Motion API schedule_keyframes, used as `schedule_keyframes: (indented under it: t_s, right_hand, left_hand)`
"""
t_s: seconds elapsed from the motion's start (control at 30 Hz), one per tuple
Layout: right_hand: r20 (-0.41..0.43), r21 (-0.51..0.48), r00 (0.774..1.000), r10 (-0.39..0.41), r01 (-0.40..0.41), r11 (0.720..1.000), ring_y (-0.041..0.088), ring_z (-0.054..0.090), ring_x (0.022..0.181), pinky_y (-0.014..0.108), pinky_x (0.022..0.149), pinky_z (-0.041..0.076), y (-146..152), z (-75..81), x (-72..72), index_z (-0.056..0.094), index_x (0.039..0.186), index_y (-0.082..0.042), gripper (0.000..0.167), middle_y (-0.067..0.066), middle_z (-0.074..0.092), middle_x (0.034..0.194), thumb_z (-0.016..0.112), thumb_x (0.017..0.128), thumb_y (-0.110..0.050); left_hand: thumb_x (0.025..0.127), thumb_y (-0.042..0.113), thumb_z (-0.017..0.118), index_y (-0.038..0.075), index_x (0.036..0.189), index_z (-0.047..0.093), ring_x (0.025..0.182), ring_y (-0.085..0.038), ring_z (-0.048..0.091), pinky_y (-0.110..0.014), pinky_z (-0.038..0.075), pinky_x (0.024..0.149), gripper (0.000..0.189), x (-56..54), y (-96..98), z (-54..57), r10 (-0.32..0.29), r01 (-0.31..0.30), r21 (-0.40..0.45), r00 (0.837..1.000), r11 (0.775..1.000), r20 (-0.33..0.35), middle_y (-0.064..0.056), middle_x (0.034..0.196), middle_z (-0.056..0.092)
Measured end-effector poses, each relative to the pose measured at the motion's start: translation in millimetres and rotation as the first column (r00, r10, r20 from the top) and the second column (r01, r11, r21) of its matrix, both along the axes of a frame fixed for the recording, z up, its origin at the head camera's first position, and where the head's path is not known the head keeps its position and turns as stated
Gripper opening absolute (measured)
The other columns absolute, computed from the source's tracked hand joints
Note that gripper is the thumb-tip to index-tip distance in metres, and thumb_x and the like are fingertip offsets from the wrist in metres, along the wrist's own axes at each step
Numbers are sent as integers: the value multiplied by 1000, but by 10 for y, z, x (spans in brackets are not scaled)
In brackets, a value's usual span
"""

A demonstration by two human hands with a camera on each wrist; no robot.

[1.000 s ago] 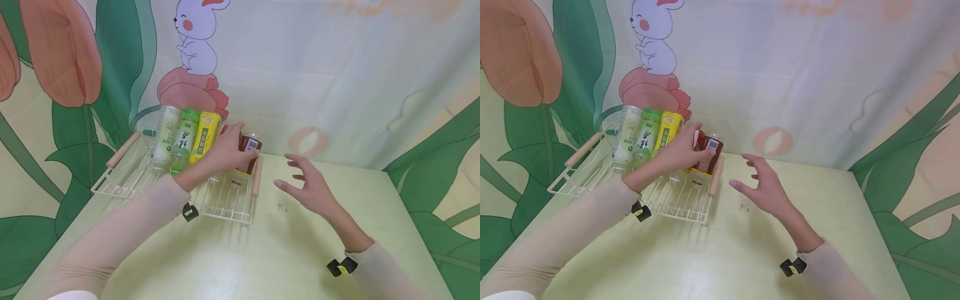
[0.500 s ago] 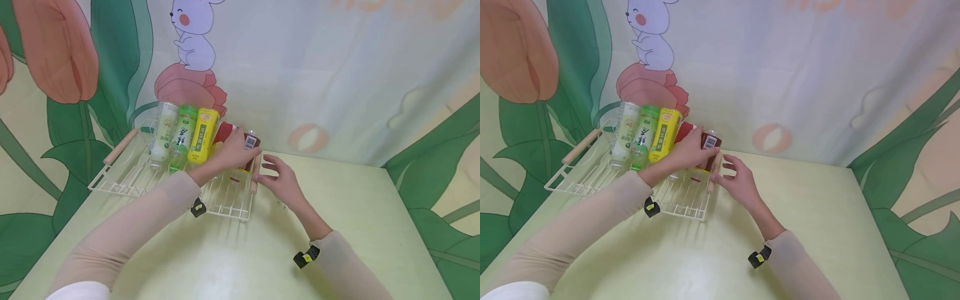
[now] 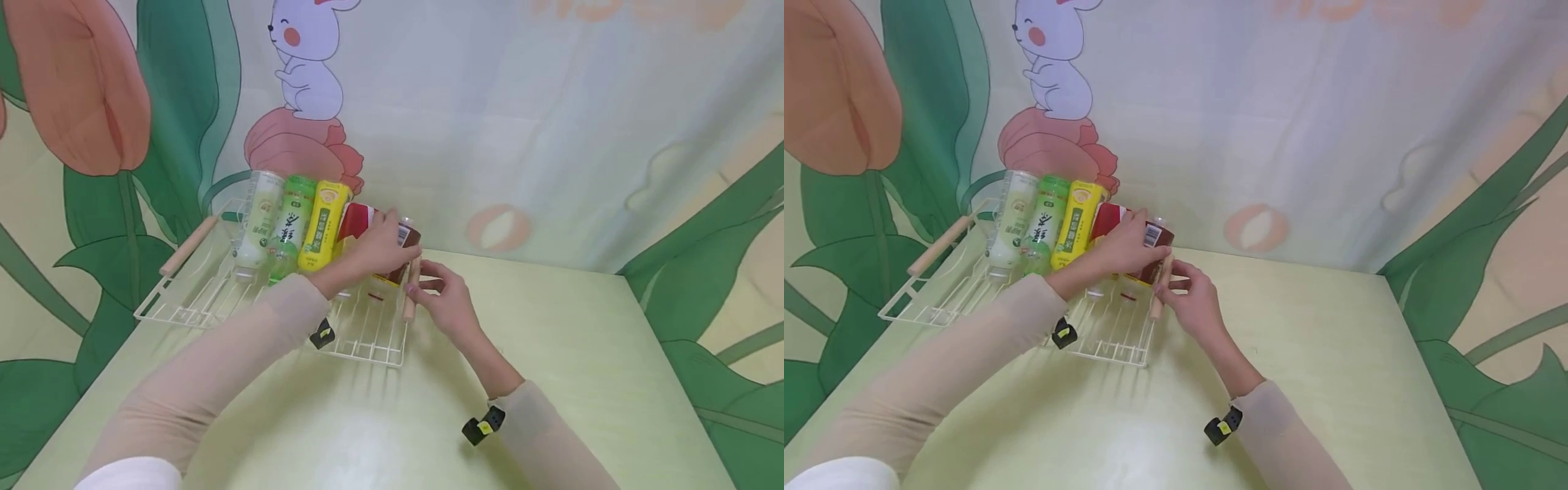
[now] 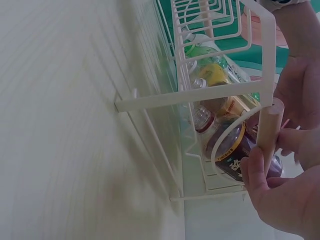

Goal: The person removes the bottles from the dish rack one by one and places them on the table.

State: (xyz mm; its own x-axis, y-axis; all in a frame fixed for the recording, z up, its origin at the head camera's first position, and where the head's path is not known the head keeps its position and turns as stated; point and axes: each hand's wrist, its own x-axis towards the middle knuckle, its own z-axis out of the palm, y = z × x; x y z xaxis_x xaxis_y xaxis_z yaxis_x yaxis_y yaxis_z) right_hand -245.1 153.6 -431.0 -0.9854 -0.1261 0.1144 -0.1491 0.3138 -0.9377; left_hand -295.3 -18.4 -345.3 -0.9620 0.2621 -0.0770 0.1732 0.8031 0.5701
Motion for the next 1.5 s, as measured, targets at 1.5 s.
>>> schedule_keyframes:
  t_s: [1.5]
  right_hand:
    - [42,-106,999,-27,31,994,29,72,108,32,84,62,-1,-51,67,58,144,3,50,20,66,133,75,101,-18]
  left_hand:
    - [100,38,74,-4,145,39,100,-27,67,-39,63,89,70,-144,218,-139,14,-50,-264,990,963,-139,-17,121,56]
